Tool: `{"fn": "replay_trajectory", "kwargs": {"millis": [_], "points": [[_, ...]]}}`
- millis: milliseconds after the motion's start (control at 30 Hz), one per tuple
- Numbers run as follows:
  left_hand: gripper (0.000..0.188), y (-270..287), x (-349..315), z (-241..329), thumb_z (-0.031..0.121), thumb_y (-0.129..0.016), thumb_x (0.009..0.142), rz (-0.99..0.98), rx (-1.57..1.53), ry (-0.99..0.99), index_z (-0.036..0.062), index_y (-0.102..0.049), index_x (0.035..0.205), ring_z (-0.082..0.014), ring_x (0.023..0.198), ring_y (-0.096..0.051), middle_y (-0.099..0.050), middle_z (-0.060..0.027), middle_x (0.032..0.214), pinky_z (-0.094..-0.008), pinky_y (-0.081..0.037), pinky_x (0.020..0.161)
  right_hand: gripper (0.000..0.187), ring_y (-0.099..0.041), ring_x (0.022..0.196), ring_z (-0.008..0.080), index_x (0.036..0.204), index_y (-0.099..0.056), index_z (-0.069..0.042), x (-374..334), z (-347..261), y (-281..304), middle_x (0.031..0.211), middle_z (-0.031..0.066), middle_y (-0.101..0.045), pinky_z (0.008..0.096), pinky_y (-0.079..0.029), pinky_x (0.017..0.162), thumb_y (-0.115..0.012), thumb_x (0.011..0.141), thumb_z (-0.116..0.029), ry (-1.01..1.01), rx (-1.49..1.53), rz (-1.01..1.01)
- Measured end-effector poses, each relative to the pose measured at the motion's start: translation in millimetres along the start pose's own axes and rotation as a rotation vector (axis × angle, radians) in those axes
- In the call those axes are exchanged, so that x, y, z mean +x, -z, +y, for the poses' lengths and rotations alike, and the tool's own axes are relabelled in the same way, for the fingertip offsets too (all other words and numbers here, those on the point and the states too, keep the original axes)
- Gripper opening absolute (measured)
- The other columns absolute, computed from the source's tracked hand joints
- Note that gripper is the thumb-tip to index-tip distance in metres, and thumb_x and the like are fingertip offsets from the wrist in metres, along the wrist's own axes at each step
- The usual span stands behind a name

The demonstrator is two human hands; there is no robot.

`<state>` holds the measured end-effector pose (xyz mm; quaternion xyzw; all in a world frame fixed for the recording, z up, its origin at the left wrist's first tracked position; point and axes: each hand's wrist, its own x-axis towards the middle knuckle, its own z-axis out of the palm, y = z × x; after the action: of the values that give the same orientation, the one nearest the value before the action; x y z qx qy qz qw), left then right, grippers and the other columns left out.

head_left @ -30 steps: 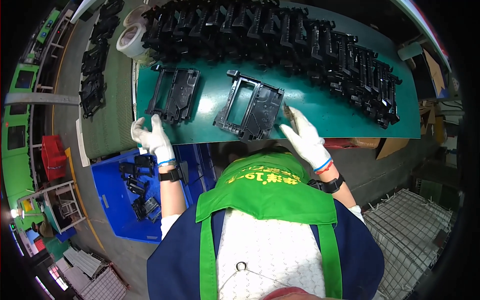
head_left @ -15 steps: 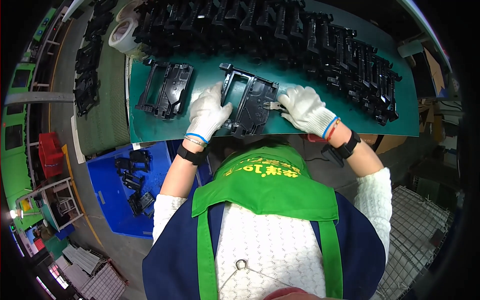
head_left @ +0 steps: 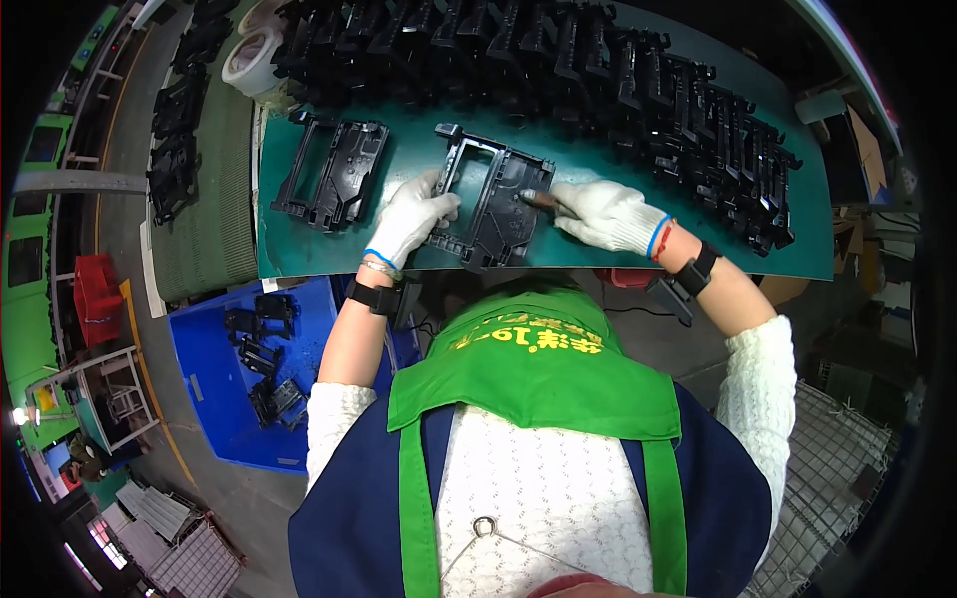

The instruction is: The person lifts a stack of black plastic frames from a large bin and carries them to a workbench. They use shears to trim excess plastic from each frame before placing them into a blue bin or onto a conveyor belt.

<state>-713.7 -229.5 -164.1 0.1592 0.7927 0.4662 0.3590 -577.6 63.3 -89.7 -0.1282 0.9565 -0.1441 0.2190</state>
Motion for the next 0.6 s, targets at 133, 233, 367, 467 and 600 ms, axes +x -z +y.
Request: {"fn": "replay_trajectory", "kwargs": {"millis": [133,233,367,467,600], "points": [[0.048,19.2,-28.1,33.8,0.02,-0.066,0.094,-0.124,-0.543,-0.057,-0.0026,-0.06,0.136,-0.0079,0.065,-0.056,-0.062,-0.0019,0.076,-0.0231,-0.046,0.062,0.032,-0.068,0.095,0.0397,0.117,-0.063,-0.007,-8.6,-13.5,3.0,0.1,0.0172,-0.065,0.0511,-0.055,0.081,-0.07,0.097,-0.031,-0.137,0.098,0.289],[0.041,35.6,-40.5,51.7,0.02,-0.065,0.095,-0.248,-0.664,-0.168,-0.0024,-0.062,0.129,-0.0088,0.061,-0.055,-0.057,0.0014,0.071,-0.0238,-0.045,0.059,0.034,-0.065,0.097,0.0368,0.119,-0.064,-0.01,-6.1,-32.4,12.9,0.102,0.0144,-0.063,0.0487,-0.054,0.084,-0.072,0.095,-0.032,-0.144,-0.018,0.607],[0.041,17.0,-55.3,89.8,0.023,-0.064,0.094,0.043,-0.039,-0.107,-0.0003,-0.061,0.127,-0.0135,0.061,-0.059,-0.062,-0.0021,0.072,-0.029,-0.048,0.06,0.035,-0.063,0.098,0.0336,0.119,-0.065,-0.012,9.3,-57.5,34.0,0.104,0.0119,-0.062,0.0465,-0.052,0.085,-0.074,0.093,-0.033,-0.137,-0.048,0.692],[0.044,5.9,-48.8,84.6,0.027,-0.063,0.093,0.092,0.13,-0.111,0.0012,-0.06,0.129,-0.0208,0.064,-0.064,-0.065,-0.0069,0.075,-0.0354,-0.051,0.063,0.035,-0.062,0.097,0.0325,0.119,-0.065,-0.013,23.1,-64.7,38.8,0.103,0.0116,-0.061,0.046,-0.052,0.085,-0.075,0.092,-0.033,-0.154,-0.106,0.701],[0.048,-4.5,-48.9,85.5,0.031,-0.061,0.091,0.153,0.272,-0.119,0.0032,-0.059,0.131,-0.0312,0.07,-0.069,-0.069,-0.0122,0.078,-0.0439,-0.054,0.07,0.036,-0.063,0.095,0.0325,0.118,-0.065,-0.013,32.2,-60.0,34.9,0.101,0.0118,-0.061,0.0471,-0.052,0.084,-0.075,0.091,-0.035,-0.156,-0.166,0.723]]}}
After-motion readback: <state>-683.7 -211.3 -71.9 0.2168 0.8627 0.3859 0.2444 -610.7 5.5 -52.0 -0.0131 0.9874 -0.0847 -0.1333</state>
